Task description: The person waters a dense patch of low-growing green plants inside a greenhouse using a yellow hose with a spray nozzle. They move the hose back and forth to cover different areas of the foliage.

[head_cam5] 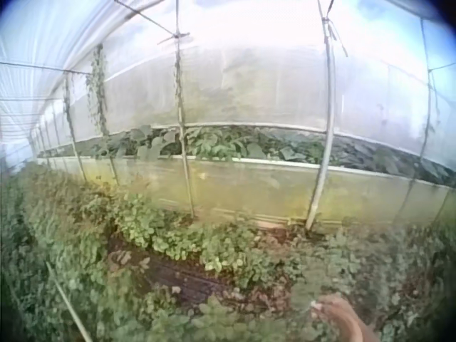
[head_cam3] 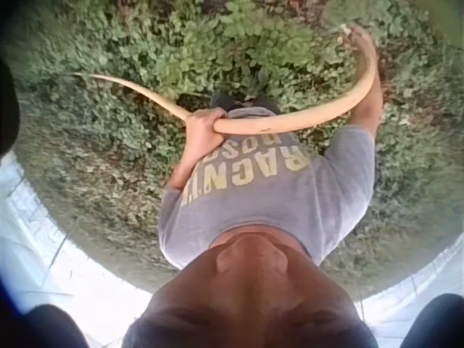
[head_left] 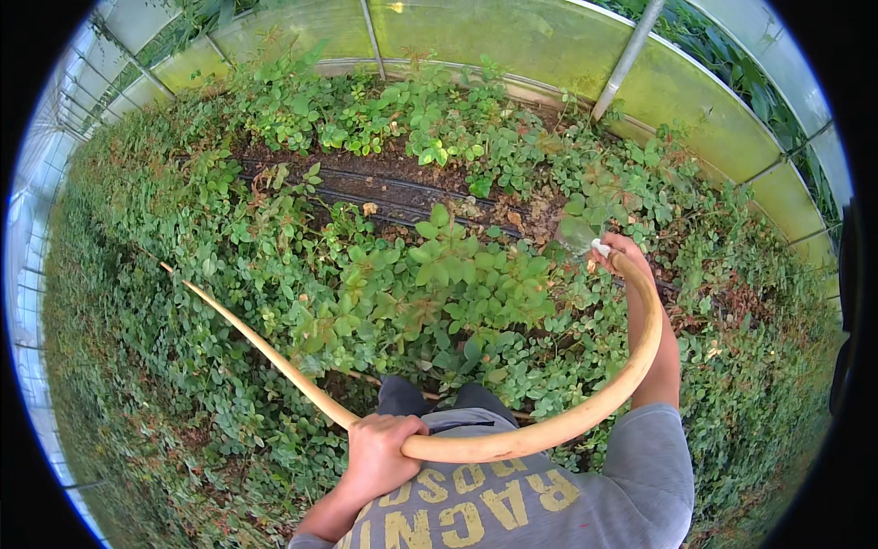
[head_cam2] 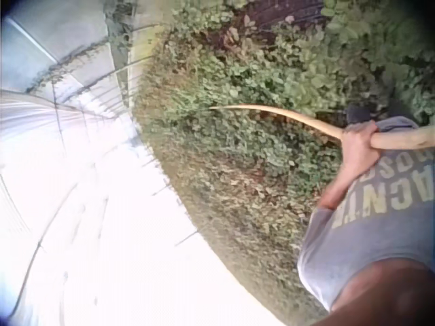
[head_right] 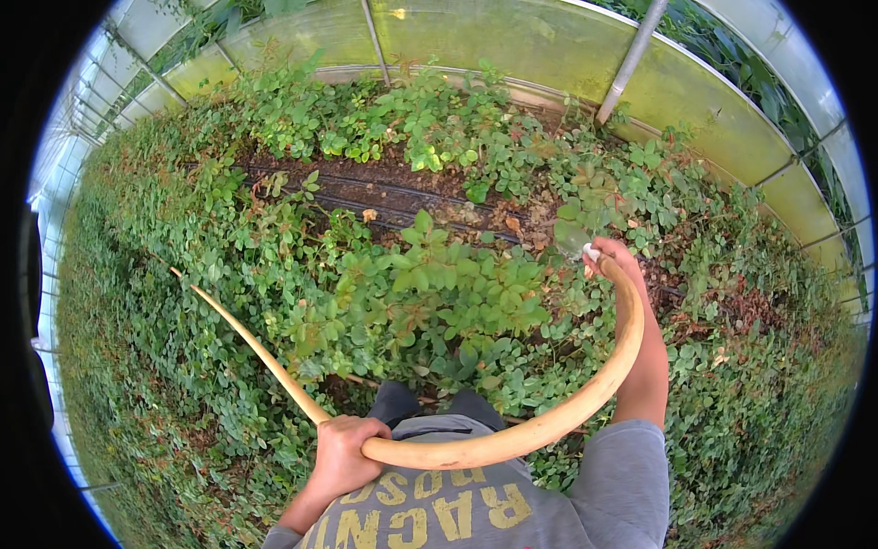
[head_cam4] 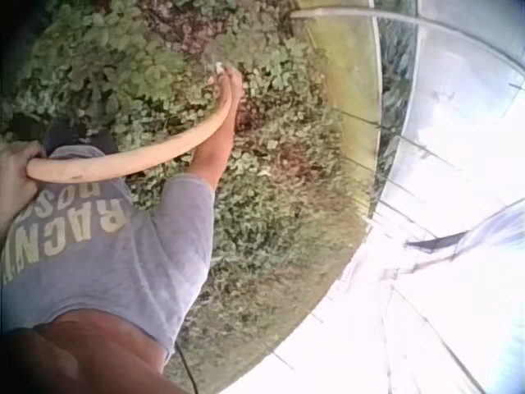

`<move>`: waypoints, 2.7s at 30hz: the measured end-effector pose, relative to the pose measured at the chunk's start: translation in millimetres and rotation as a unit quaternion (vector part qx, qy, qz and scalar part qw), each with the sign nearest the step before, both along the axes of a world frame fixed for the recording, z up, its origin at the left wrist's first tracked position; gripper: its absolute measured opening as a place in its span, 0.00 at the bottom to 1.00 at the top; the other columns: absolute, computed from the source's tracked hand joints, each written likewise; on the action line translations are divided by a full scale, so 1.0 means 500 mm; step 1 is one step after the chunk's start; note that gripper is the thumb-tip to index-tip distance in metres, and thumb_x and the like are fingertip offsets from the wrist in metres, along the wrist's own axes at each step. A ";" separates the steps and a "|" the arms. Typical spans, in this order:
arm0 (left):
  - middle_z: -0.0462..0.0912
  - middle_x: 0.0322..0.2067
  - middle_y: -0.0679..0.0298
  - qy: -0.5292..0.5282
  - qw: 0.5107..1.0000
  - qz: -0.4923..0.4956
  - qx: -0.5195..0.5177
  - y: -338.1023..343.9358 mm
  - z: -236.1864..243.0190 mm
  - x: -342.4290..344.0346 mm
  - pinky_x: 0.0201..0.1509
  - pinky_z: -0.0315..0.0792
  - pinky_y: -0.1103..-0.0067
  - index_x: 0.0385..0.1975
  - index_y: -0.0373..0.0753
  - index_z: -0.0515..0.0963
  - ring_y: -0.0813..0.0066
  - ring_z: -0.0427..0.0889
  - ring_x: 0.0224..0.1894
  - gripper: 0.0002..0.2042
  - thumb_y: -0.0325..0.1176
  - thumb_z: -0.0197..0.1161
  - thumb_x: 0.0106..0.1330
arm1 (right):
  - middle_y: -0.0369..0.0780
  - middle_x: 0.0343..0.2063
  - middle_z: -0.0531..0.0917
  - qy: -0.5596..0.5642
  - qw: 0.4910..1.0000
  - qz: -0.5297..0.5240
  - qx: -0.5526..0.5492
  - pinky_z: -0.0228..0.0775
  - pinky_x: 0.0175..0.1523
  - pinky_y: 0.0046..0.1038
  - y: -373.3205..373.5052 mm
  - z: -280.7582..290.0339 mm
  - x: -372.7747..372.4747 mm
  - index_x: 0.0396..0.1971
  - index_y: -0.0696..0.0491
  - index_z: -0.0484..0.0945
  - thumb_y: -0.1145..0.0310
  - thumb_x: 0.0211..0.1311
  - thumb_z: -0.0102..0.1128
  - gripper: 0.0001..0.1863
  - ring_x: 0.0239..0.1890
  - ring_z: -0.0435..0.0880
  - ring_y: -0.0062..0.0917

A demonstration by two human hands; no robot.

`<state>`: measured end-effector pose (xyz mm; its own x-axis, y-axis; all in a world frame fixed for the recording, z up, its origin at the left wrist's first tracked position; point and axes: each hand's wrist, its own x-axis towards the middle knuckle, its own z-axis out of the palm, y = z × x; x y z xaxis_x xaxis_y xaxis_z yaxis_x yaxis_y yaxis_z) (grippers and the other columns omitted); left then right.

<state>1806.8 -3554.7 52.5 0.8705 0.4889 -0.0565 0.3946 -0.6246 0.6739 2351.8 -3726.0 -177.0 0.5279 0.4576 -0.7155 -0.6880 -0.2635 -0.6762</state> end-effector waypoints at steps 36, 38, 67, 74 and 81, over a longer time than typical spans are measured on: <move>0.81 0.18 0.60 0.023 0.988 0.139 -0.062 -0.031 -0.067 0.026 0.28 0.73 0.74 0.20 0.37 0.79 0.62 0.81 0.23 0.07 0.19 0.65 0.40 | 0.44 0.32 0.80 0.067 0.992 0.027 0.099 0.77 0.28 0.23 0.240 -0.061 0.031 0.32 0.56 0.74 0.69 0.57 0.59 0.07 0.30 0.82 0.27; 0.81 0.18 0.61 0.008 0.987 0.144 -0.064 -0.023 -0.070 0.019 0.28 0.73 0.74 0.19 0.38 0.78 0.63 0.81 0.23 0.07 0.19 0.65 0.39 | 0.44 0.33 0.80 0.058 0.986 0.111 0.107 0.78 0.29 0.22 0.302 -0.072 0.039 0.33 0.56 0.74 0.69 0.58 0.59 0.08 0.31 0.82 0.27; 0.79 0.16 0.66 -0.053 0.963 0.240 -0.109 0.025 -0.081 -0.097 0.29 0.70 0.73 0.17 0.42 0.78 0.65 0.78 0.21 0.08 0.23 0.68 0.35 | 0.44 0.28 0.82 0.087 0.906 0.411 0.042 0.75 0.18 0.17 0.781 0.028 -0.208 0.36 0.63 0.74 0.68 0.63 0.55 0.11 0.17 0.80 0.21; 0.79 0.17 0.67 -0.055 0.967 0.231 -0.095 0.022 -0.082 -0.102 0.29 0.69 0.73 0.17 0.41 0.77 0.65 0.78 0.21 0.09 0.23 0.67 0.34 | 0.47 0.29 0.80 0.106 0.886 0.429 0.140 0.72 0.15 0.12 0.818 0.016 -0.214 0.43 0.67 0.73 0.68 0.63 0.57 0.16 0.19 0.79 0.21; 0.80 0.17 0.66 -0.055 0.967 0.226 -0.099 0.022 -0.077 -0.088 0.29 0.70 0.73 0.18 0.40 0.77 0.64 0.80 0.22 0.08 0.22 0.67 0.35 | 0.42 0.29 0.82 0.036 0.897 0.434 0.079 0.71 0.21 0.14 0.751 -0.001 -0.194 0.40 0.63 0.75 0.67 0.62 0.58 0.14 0.21 0.79 0.16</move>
<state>1762.6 -3543.9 13.8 0.5758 0.8107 -0.1063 0.5161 -0.2595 0.8162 2254.6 -3350.4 -177.3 -0.1207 0.7724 -0.6236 -0.3130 -0.6258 -0.7145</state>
